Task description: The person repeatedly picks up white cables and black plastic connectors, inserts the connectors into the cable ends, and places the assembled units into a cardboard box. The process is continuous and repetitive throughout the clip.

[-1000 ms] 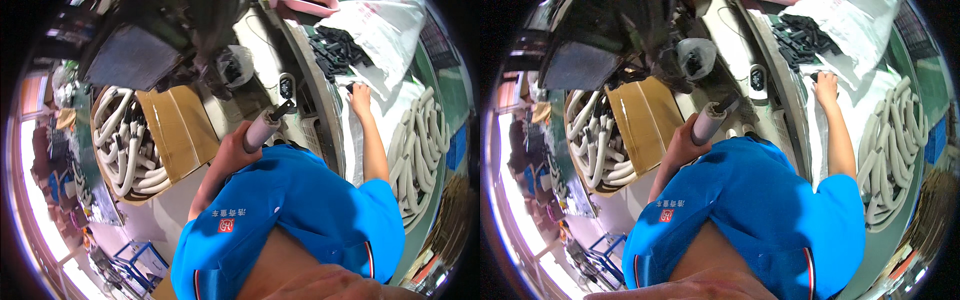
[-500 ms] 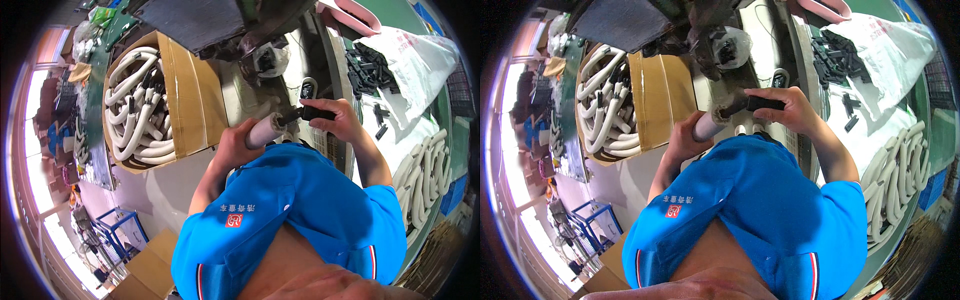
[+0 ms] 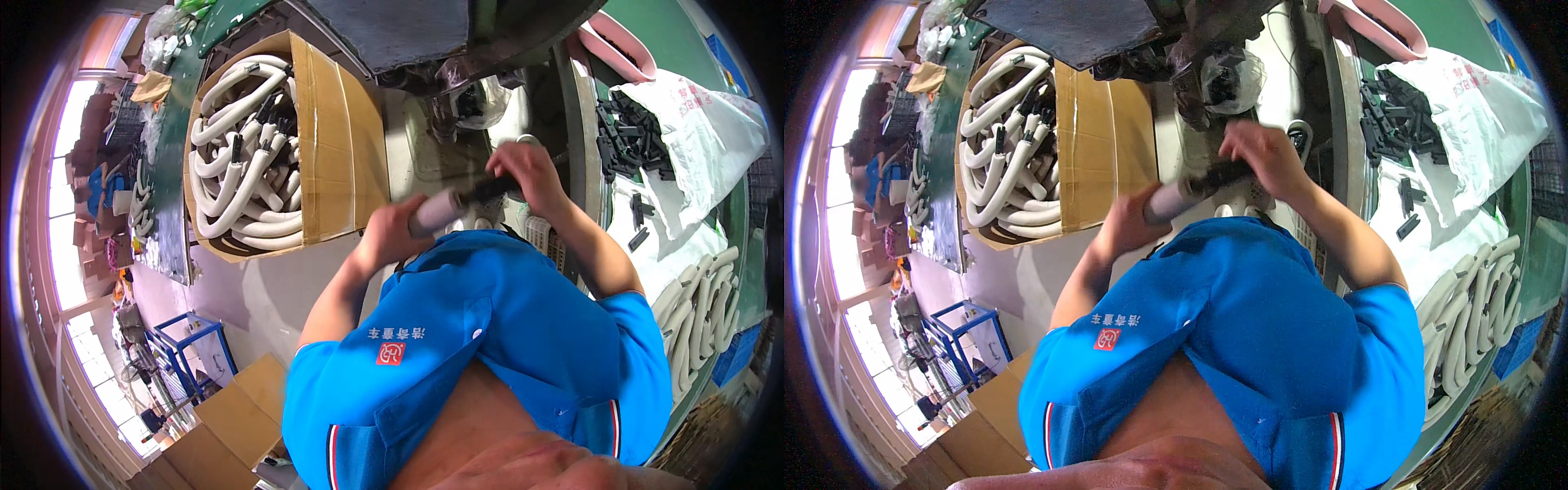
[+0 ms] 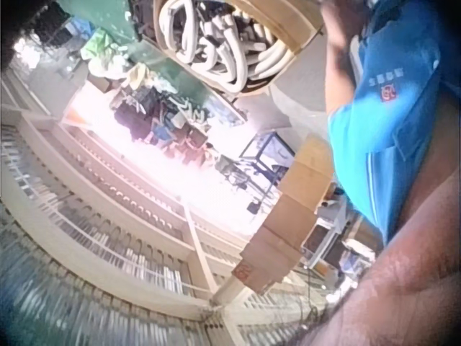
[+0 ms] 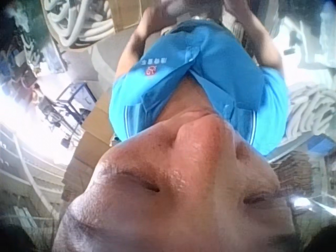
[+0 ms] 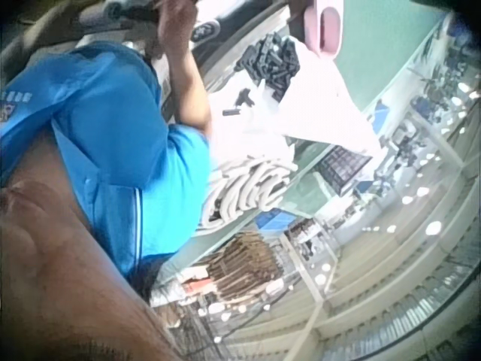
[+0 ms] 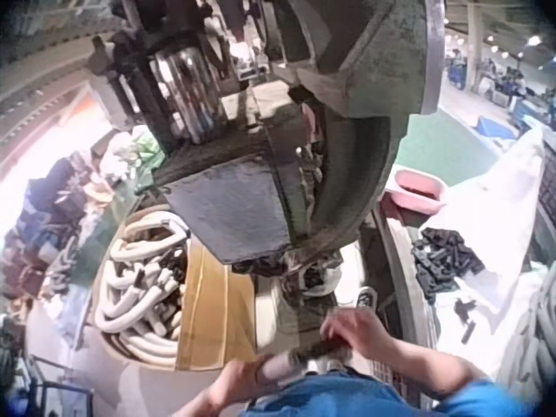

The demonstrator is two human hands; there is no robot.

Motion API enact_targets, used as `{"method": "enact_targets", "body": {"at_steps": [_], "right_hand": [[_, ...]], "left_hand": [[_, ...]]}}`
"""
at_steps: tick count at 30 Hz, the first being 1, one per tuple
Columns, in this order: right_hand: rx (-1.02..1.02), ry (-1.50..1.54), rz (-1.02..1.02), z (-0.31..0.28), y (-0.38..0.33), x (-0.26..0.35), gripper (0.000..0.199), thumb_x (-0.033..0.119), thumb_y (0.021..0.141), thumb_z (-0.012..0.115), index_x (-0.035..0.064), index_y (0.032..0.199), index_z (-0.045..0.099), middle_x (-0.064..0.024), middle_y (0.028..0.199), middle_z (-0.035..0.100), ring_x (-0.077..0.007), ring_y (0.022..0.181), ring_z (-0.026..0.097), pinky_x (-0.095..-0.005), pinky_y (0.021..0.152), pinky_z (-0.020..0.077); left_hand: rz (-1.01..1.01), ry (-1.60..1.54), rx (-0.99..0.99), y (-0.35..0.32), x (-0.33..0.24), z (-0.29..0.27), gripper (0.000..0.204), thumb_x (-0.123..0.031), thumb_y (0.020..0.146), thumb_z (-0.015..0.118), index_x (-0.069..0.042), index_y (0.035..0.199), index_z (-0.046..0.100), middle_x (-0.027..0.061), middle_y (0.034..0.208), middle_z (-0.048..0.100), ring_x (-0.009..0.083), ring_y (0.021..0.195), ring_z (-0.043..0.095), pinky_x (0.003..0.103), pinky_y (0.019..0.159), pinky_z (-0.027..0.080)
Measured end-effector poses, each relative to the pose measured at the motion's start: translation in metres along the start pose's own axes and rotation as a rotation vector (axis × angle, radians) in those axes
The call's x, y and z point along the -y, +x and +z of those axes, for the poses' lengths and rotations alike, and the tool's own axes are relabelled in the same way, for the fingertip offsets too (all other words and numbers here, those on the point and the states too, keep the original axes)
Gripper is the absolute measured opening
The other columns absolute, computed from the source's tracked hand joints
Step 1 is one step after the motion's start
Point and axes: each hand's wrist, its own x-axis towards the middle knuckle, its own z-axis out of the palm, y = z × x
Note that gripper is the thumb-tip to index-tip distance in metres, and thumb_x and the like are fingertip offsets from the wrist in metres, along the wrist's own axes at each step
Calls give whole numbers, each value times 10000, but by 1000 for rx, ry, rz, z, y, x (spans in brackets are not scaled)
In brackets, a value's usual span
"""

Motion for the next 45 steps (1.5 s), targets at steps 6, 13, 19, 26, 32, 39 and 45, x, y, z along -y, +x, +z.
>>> {"method": "enact_targets", "body": {"at_steps": [6, 13, 19, 26, 32, 39, 45], "right_hand": [[-178, -332, -29, -2, 73, -33, 416, 347, 946, 454, 50, 692, 597, 9, 610, 511, -76, 561, 448, -243, 527, 316], [-81, 17, 306, -45, 125, -93, 220, 263, 845, 560, 87, 963, 620, -66, 904, 660, -174, 666, 567, -287, 570, 447], [-34, -904, 157, -9, 164, -233, 405, 274, 865, 477, 32, 1189, 513, -184, 1234, 510, -359, 1136, 463, -406, 1006, 325], [254, -1463, -290, -78, 165, -376, 277, 164, 834, 499, 76, 1088, 565, -163, 1077, 593, -343, 976, 578, -420, 768, 475], [102, -1167, 110, -33, 169, -243, 388, 154, 888, 406, 62, 1264, 437, -266, 1225, 493, -430, 1039, 530, -461, 797, 473], [100, -1142, 197, -21, 148, -148, 317, 168, 852, 540, 37, 1140, 530, -242, 1084, 577, -460, 977, 531, -466, 815, 427], [96, 133, 115, -8, 123, -76, 132, 93, 847, 629, 18, 955, 643, -59, 864, 673, -123, 774, 637, -247, 673, 503]], "left_hand": [[-21, 8, -87, 53, 32, -31, 607, -226, 583, 727, -10, 1126, 560, 208, 897, 644, 276, 847, 650, 357, 761, 487], [-34, -23, -50, 65, 42, -54, 590, -188, 605, 724, 8, 1134, 554, 203, 914, 646, 219, 871, 644, 337, 781, 485], [2, -104, -121, 33, 63, -37, 459, -162, 603, 684, -62, 1037, 575, 187, 802, 616, 305, 741, 618, 379, 689, 475], [-52, -221, -65, 26, 58, -37, 448, -153, 598, 676, -32, 1018, 579, 144, 829, 628, 208, 769, 603, 337, 726, 468], [-110, -203, -157, 3, 54, -28, 455, -186, 589, 678, -38, 1008, 582, 163, 830, 632, 265, 767, 615, 356, 719, 472], [-148, -153, -106, 6, 48, -31, 454, -190, 591, 700, -25, 997, 580, 169, 835, 634, 264, 787, 624, 353, 730, 469], [-143, -191, -184, 5, 61, -26, 471, -240, 571, 677, -38, 984, 570, 185, 835, 629, 327, 792, 613, 380, 737, 472]]}}
